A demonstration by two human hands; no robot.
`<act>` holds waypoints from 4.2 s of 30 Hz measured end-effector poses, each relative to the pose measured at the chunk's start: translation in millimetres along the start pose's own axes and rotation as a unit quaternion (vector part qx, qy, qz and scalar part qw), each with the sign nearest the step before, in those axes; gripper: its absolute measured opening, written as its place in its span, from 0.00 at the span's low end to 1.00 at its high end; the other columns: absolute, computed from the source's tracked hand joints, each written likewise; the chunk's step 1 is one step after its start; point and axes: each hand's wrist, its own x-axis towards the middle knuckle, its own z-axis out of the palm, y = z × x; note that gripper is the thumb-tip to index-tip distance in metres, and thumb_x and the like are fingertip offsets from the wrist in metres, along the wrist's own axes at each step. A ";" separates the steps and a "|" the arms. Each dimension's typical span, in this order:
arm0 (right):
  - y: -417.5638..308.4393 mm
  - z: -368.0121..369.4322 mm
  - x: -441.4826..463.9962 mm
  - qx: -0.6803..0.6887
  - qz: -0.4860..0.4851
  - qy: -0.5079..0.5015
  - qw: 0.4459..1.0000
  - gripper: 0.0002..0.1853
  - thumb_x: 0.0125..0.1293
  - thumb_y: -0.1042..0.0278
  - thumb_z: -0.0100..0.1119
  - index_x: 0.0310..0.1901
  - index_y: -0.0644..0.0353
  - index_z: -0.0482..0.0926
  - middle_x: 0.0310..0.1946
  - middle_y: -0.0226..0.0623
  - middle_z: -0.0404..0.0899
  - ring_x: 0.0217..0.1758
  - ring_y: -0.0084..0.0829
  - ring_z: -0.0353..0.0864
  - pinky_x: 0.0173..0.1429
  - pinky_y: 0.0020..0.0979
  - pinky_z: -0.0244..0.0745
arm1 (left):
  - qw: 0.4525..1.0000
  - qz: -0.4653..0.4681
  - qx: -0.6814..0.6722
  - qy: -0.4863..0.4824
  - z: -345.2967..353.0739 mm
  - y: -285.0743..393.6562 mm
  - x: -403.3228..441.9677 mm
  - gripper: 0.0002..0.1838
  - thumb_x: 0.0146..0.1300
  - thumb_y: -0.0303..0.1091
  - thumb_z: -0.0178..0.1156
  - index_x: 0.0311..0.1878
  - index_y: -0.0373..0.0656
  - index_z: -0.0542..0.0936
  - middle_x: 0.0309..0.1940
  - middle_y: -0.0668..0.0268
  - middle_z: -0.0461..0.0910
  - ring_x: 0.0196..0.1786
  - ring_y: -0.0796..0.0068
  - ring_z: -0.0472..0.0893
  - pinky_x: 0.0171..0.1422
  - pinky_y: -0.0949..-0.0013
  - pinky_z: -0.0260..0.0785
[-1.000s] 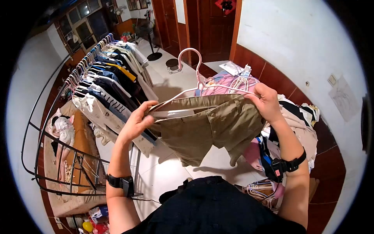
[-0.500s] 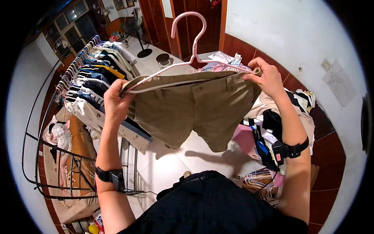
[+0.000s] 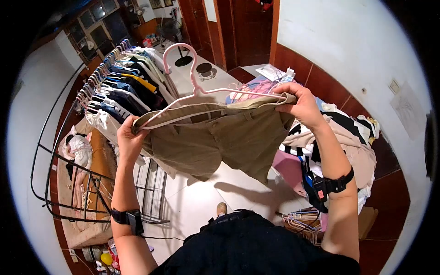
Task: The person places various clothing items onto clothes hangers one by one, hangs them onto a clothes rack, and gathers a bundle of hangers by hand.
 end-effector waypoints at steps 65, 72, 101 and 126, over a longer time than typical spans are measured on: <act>-168.1 175.6 149.2 -0.059 -0.145 0.028 0.987 0.08 0.67 0.67 0.64 0.39 0.65 0.84 0.30 0.26 0.82 0.31 0.14 0.76 0.38 0.19 0.72 | 0.925 0.144 0.286 -0.202 -43.4 -84.1 -39.1 0.30 0.50 0.35 0.69 0.60 0.43 0.75 0.55 0.53 0.75 0.60 0.50 0.73 0.60 0.52 0.67; -184.7 243.7 156.6 -0.076 -0.159 0.029 0.984 0.08 0.67 0.68 0.63 0.38 0.65 0.84 0.29 0.25 0.81 0.33 0.14 0.75 0.39 0.19 0.70 | 0.918 0.271 0.291 -0.012 2.5 -51.0 -13.3 0.33 0.60 0.40 0.62 0.70 0.44 0.68 0.74 0.49 0.59 0.75 0.43 0.58 0.74 0.45 0.55; -9.1 408.8 192.2 -0.102 -0.167 -0.185 0.963 0.05 0.60 0.68 0.65 0.33 0.58 0.85 0.26 0.38 0.81 0.27 0.38 0.81 0.31 0.34 0.72 | 0.902 -0.059 0.400 0.154 -232.0 -237.8 -55.2 0.06 0.63 0.31 0.60 0.42 0.45 0.82 0.32 0.63 0.78 0.43 0.59 0.77 0.61 0.53 0.60; -33.7 582.9 294.4 0.168 -0.119 -0.317 0.926 0.27 0.64 0.76 0.57 0.65 0.67 0.68 0.58 0.48 0.75 0.61 0.35 0.77 0.65 0.33 0.68 | 0.915 -0.021 0.291 0.279 -403.5 -386.8 143.4 0.10 0.65 0.22 0.57 0.47 0.39 0.83 0.41 0.55 0.82 0.44 0.59 0.82 0.54 0.65 0.71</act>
